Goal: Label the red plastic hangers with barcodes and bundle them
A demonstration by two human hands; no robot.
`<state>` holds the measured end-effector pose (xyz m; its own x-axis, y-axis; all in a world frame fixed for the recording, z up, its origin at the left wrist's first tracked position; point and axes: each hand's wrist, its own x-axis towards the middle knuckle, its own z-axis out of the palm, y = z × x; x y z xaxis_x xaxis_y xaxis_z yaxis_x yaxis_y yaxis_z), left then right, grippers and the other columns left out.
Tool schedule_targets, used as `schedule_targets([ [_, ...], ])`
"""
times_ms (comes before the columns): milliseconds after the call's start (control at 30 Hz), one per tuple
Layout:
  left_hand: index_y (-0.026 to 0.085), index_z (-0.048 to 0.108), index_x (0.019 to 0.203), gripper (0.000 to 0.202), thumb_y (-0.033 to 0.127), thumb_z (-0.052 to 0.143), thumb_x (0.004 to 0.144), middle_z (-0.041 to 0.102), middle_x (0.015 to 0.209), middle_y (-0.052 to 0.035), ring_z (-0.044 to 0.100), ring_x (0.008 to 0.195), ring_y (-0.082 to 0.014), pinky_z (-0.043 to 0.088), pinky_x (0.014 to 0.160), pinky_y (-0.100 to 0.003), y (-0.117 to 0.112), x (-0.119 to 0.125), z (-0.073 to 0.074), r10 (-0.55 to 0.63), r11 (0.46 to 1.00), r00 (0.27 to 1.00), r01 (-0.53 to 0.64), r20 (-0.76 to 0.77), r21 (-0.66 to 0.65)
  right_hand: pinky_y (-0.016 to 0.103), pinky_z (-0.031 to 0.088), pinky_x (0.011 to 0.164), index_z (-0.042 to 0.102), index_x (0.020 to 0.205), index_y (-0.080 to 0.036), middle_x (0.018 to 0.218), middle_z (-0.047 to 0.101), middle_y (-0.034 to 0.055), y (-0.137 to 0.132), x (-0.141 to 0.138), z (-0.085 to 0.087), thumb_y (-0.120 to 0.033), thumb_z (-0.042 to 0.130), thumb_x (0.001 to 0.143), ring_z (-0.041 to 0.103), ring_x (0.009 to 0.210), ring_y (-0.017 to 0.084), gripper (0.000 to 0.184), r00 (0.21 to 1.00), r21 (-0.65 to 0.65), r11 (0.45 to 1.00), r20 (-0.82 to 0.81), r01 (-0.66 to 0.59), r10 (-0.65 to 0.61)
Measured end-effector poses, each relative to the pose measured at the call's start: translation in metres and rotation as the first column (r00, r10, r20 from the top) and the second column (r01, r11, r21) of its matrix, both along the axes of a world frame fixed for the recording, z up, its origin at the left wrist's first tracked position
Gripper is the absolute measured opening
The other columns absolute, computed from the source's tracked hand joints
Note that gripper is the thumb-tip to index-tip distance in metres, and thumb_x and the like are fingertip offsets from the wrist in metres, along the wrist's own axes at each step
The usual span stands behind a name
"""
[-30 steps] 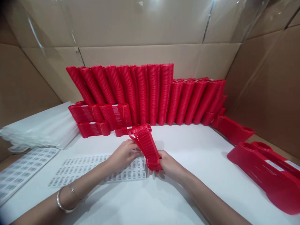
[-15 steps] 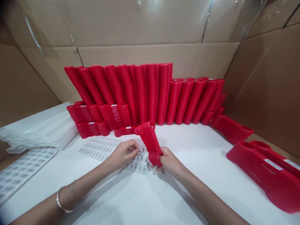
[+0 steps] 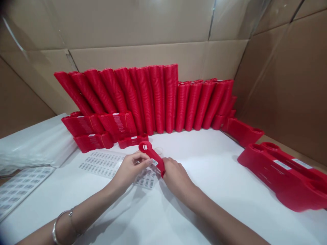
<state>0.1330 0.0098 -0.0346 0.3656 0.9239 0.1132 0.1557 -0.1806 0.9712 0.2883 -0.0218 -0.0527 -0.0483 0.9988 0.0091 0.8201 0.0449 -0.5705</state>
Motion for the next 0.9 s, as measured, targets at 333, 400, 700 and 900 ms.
schedule_targets([
  [333, 0.015, 0.059, 0.065, 0.019, 0.033, 0.059, 0.072, 0.048, 0.055, 0.0037, 0.042, 0.046, -0.0077, 0.033, 0.046, -0.021, 0.004, 0.002, -0.008, 0.067, 0.998, 0.996, -0.066, -0.054, 0.019, 0.024, 0.025, 0.052, 0.050, 0.072, -0.018, 0.074, 0.057, 0.0046, -0.001, -0.002, -0.004, -0.008, 0.038, 0.072, 0.047, 0.058, 0.014, 0.016, 0.998, -0.009, 1.000, 0.064, -0.003, 0.003],
  [400, 0.015, 0.059, 0.064, 0.020, 0.033, 0.059, 0.073, 0.049, 0.059, 0.0030, 0.042, 0.047, -0.0077, 0.034, 0.047, -0.022, 0.004, 0.003, -0.009, 0.088, 0.995, 0.993, -0.083, -0.080, 0.063, 0.024, 0.024, 0.051, 0.049, 0.071, -0.018, 0.073, 0.056, 0.0045, -0.002, -0.003, -0.002, -0.007, 0.037, 0.071, 0.046, 0.058, 0.014, 0.017, 0.998, -0.004, 1.000, 0.060, -0.007, 0.007],
  [700, 0.018, 0.053, 0.069, 0.015, 0.026, 0.048, 0.081, 0.052, 0.069, 0.0003, 0.047, 0.068, -0.0142, 0.035, 0.063, -0.026, -0.001, 0.003, -0.014, 0.302, 0.805, 0.885, -0.038, -0.355, 0.592, 0.024, 0.023, 0.050, 0.043, 0.067, -0.018, 0.070, 0.053, 0.0043, -0.008, -0.011, 0.003, -0.005, 0.035, 0.071, 0.044, 0.055, 0.012, 0.016, 0.998, -0.020, 1.000, 0.055, -0.017, 0.018],
  [900, 0.017, 0.053, 0.070, 0.021, 0.031, 0.046, 0.084, 0.055, 0.062, -0.0011, 0.047, 0.061, -0.0148, 0.030, 0.060, -0.030, 0.012, -0.002, -0.020, 0.519, 0.467, 0.750, 0.151, -0.409, 0.871, 0.023, 0.025, 0.051, 0.044, 0.068, -0.018, 0.070, 0.054, 0.0037, -0.009, -0.014, 0.002, -0.003, 0.035, 0.070, 0.045, 0.057, 0.013, 0.018, 0.999, 0.010, 0.999, 0.010, -0.031, 0.031],
])
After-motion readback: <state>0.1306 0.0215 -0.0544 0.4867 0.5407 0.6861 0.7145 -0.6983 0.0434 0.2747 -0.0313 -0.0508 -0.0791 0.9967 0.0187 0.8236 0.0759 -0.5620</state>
